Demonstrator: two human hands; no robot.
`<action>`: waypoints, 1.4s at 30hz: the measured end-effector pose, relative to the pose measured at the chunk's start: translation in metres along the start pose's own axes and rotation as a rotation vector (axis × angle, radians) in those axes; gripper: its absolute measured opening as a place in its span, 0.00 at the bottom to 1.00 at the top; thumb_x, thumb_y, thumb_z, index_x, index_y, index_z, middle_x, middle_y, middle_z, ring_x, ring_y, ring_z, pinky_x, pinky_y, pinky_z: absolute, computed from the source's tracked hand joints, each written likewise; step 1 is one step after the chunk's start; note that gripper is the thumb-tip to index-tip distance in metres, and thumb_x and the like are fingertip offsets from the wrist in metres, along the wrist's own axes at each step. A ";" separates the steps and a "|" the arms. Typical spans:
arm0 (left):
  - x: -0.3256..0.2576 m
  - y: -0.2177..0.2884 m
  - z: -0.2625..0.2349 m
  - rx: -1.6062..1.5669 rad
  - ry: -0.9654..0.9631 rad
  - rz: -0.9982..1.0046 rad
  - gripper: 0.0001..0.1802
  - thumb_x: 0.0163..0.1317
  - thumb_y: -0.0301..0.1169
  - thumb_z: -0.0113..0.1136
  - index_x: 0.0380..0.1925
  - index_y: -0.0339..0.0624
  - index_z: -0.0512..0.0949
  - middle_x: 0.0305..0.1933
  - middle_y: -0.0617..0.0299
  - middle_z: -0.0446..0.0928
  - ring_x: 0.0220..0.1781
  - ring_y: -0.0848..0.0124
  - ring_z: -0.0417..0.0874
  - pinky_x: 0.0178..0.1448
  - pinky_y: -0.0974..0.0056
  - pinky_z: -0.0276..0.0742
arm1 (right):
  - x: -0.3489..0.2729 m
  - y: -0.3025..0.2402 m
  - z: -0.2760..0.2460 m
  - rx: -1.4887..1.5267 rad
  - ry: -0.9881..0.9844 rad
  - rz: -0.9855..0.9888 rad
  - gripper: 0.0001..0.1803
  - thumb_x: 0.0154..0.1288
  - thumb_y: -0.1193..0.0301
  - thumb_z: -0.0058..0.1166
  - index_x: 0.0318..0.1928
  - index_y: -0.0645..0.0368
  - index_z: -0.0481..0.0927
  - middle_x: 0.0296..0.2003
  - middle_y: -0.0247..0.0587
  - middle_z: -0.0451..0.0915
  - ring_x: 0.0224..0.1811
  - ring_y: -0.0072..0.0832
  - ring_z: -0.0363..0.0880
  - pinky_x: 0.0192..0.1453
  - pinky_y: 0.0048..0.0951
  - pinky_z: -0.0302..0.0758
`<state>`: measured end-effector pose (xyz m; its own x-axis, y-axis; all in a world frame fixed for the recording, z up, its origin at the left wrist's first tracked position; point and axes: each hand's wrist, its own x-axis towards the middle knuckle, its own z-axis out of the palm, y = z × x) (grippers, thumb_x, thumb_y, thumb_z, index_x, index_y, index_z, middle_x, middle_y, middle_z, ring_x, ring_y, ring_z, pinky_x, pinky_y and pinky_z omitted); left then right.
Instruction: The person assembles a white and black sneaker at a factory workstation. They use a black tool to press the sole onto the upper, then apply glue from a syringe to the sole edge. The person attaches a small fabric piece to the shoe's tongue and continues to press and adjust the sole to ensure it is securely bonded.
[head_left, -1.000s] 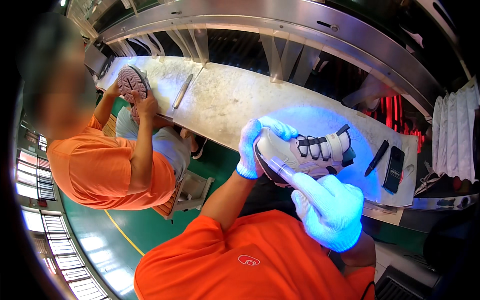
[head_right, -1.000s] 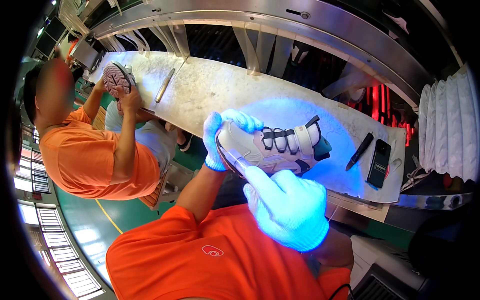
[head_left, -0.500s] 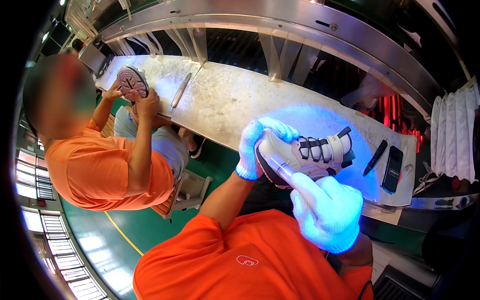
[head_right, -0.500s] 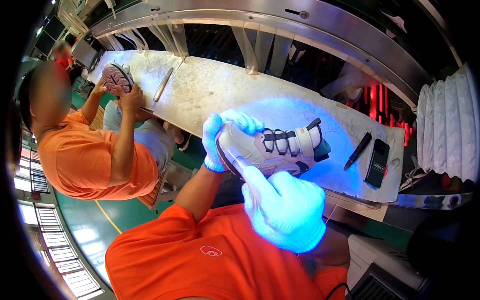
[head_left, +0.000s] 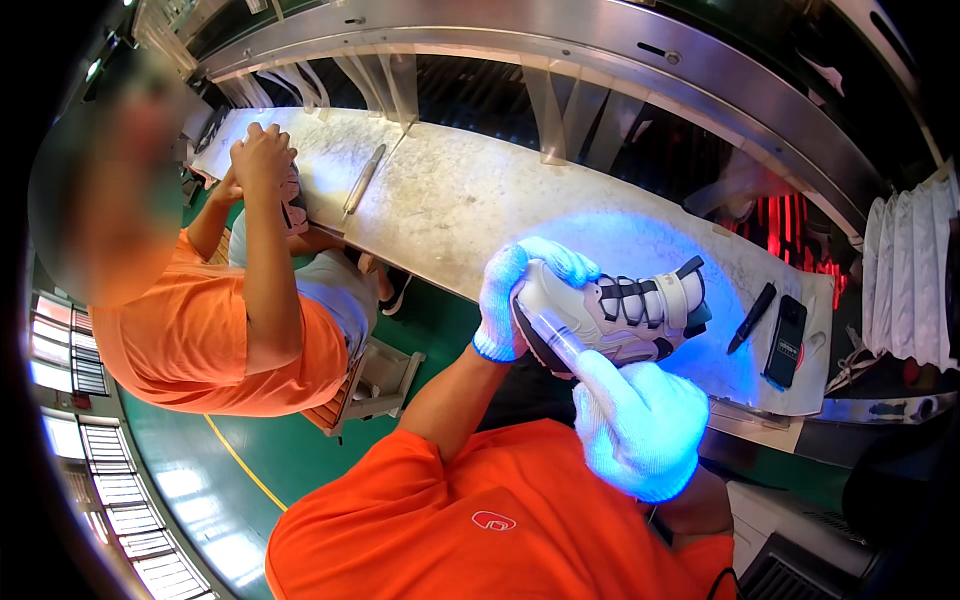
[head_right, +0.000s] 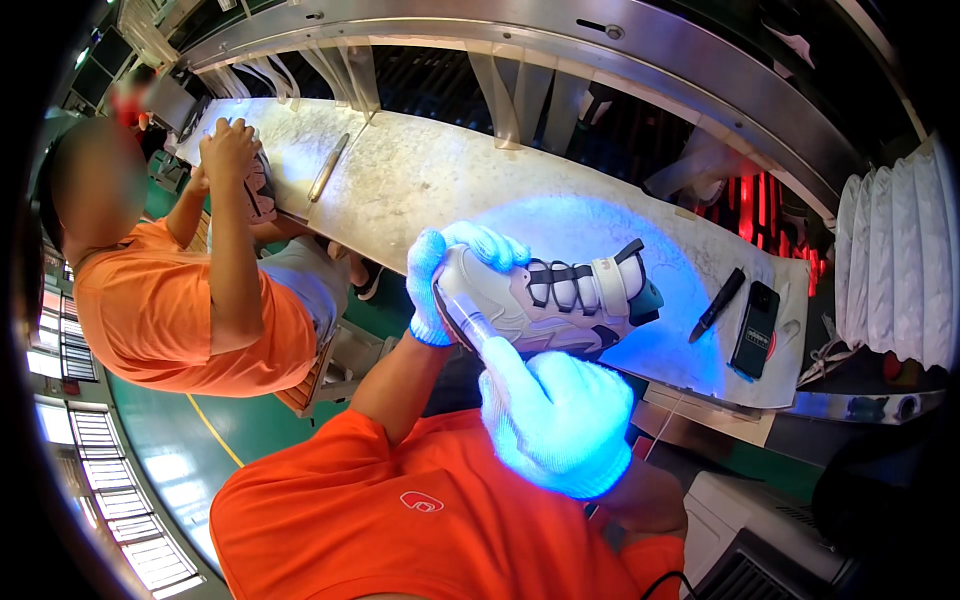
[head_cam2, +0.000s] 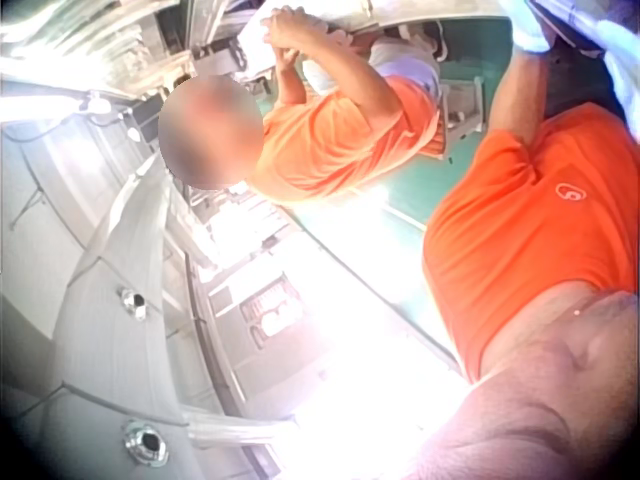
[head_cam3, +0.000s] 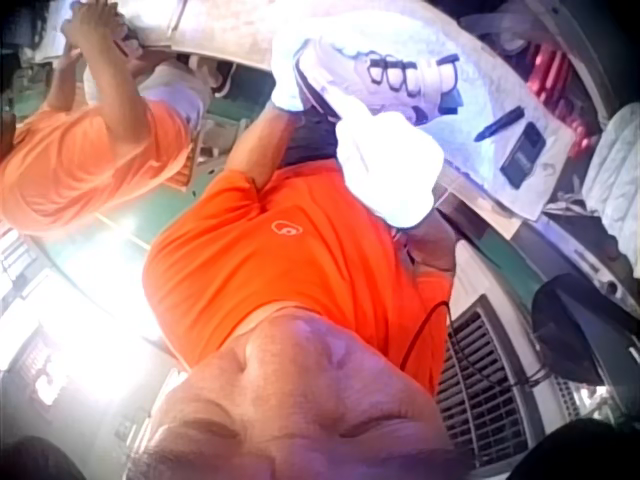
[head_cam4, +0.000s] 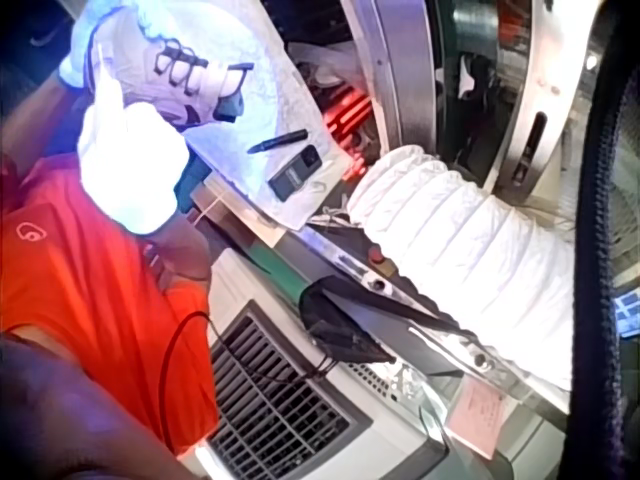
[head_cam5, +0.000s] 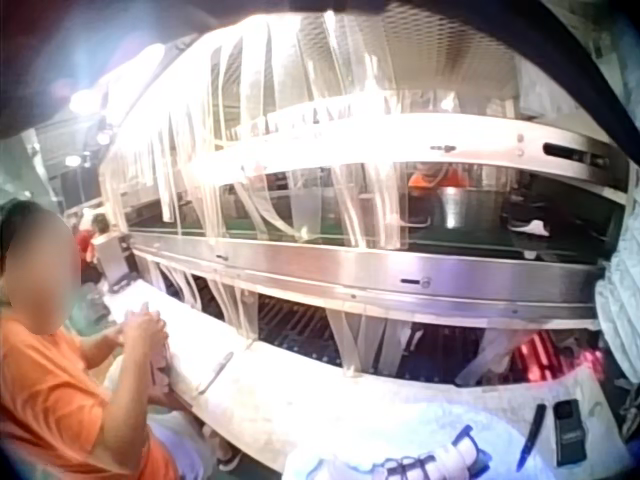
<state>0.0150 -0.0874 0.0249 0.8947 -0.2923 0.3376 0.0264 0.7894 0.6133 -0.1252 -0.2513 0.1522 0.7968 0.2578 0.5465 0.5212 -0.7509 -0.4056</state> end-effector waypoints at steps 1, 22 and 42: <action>0.000 0.000 0.000 0.013 0.003 0.003 0.35 0.81 0.57 0.50 0.42 0.31 0.86 0.43 0.43 0.87 0.55 0.46 0.88 0.72 0.39 0.81 | -0.002 0.002 0.004 0.025 0.026 -0.007 0.30 0.63 0.73 0.75 0.68 0.51 0.91 0.24 0.32 0.69 0.19 0.30 0.73 0.22 0.37 0.70; 0.000 -0.004 -0.009 -0.055 -0.037 -0.015 0.34 0.79 0.57 0.52 0.43 0.31 0.86 0.44 0.43 0.87 0.56 0.46 0.88 0.73 0.39 0.80 | 0.019 -0.001 -0.021 -0.006 -0.091 -0.003 0.25 0.60 0.74 0.76 0.61 0.54 0.92 0.25 0.36 0.73 0.20 0.35 0.75 0.24 0.39 0.70; 0.001 -0.005 -0.008 0.023 0.038 -0.009 0.37 0.82 0.59 0.45 0.37 0.34 0.86 0.39 0.45 0.86 0.50 0.48 0.88 0.72 0.38 0.80 | 0.018 -0.002 -0.013 0.090 -0.074 0.097 0.23 0.63 0.77 0.77 0.59 0.56 0.93 0.35 0.43 0.87 0.29 0.40 0.86 0.34 0.40 0.81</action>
<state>0.0193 -0.0877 0.0162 0.9107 -0.2785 0.3049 0.0251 0.7743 0.6323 -0.1160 -0.2531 0.1729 0.8635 0.2334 0.4471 0.4631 -0.7180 -0.5196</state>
